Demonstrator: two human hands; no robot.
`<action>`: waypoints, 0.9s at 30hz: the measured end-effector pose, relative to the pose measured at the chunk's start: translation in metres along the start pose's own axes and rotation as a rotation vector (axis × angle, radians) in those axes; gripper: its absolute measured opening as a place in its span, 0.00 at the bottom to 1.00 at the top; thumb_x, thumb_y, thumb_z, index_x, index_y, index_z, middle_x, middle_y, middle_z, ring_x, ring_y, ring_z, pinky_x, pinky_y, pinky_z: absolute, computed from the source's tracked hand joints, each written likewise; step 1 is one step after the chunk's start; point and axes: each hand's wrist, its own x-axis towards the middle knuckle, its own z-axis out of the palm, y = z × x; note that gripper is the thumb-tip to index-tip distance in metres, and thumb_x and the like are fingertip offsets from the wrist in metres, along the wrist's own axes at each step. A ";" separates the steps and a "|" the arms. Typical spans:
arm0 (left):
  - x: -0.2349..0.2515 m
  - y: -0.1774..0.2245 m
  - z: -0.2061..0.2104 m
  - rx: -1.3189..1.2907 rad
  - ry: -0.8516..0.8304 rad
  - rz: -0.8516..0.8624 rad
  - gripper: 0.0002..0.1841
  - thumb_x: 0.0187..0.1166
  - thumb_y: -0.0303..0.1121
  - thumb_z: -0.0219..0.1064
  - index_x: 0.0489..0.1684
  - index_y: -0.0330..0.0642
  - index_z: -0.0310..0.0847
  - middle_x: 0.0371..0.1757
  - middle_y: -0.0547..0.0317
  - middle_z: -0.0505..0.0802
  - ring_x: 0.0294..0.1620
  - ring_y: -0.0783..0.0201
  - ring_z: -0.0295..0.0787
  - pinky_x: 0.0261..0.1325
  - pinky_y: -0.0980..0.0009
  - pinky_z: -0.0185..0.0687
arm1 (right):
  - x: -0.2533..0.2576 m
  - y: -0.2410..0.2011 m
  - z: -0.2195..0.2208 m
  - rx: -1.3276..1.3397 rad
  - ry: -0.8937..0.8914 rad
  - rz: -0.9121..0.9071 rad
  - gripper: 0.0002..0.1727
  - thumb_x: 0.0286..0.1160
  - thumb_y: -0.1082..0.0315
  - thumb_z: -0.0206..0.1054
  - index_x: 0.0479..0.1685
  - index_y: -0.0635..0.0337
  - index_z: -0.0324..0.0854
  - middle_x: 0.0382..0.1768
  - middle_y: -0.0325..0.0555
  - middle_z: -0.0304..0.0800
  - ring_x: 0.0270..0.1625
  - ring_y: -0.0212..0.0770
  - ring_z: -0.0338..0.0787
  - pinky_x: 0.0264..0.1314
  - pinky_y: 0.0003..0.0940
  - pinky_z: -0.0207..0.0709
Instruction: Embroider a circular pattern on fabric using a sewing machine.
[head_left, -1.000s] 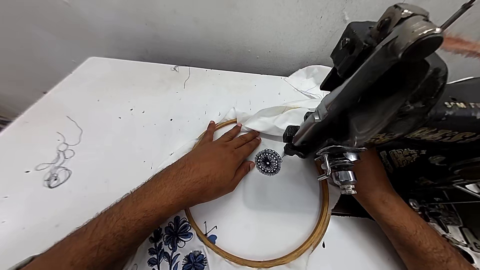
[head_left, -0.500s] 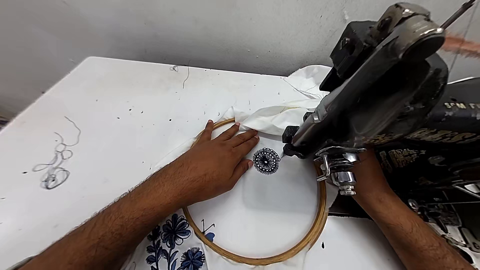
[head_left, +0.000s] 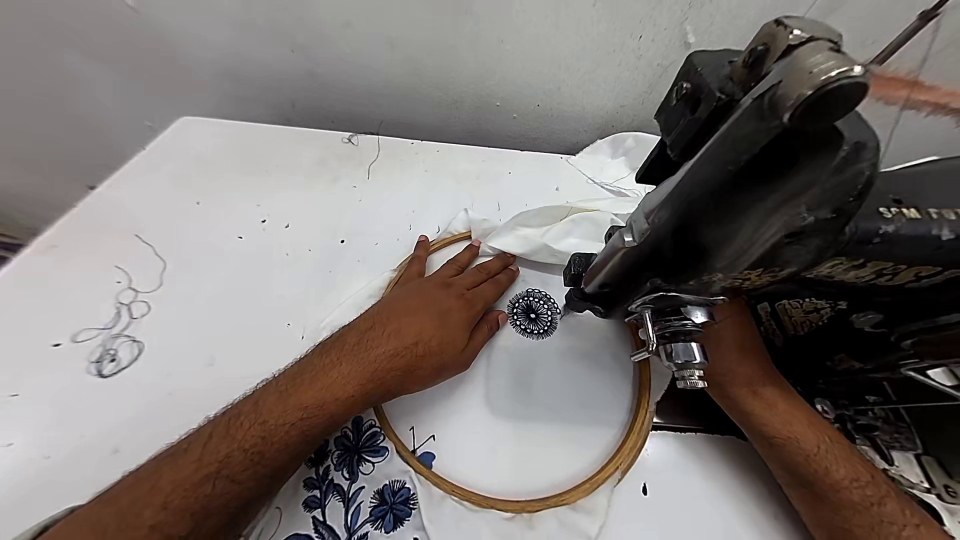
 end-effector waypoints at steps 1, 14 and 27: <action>0.000 0.001 0.000 0.003 0.000 0.002 0.31 0.92 0.53 0.36 0.90 0.56 0.66 0.91 0.70 0.69 0.94 0.52 0.57 0.87 0.23 0.37 | 0.000 0.000 -0.001 0.002 -0.001 0.004 0.13 0.64 0.69 0.72 0.48 0.62 0.83 0.40 0.47 0.87 0.45 0.32 0.87 0.50 0.33 0.79; 0.000 0.003 0.000 0.004 -0.015 -0.006 0.31 0.92 0.53 0.36 0.91 0.56 0.66 0.92 0.69 0.69 0.95 0.51 0.55 0.87 0.23 0.36 | 0.000 0.003 0.000 0.016 0.004 -0.001 0.13 0.64 0.70 0.73 0.48 0.61 0.83 0.38 0.45 0.87 0.44 0.31 0.87 0.48 0.32 0.81; 0.000 0.003 0.000 0.005 -0.013 -0.004 0.31 0.92 0.53 0.36 0.91 0.57 0.65 0.92 0.70 0.69 0.95 0.52 0.55 0.87 0.23 0.37 | 0.000 0.000 -0.003 0.004 -0.032 0.045 0.11 0.66 0.74 0.72 0.47 0.62 0.83 0.39 0.49 0.88 0.45 0.37 0.88 0.49 0.39 0.81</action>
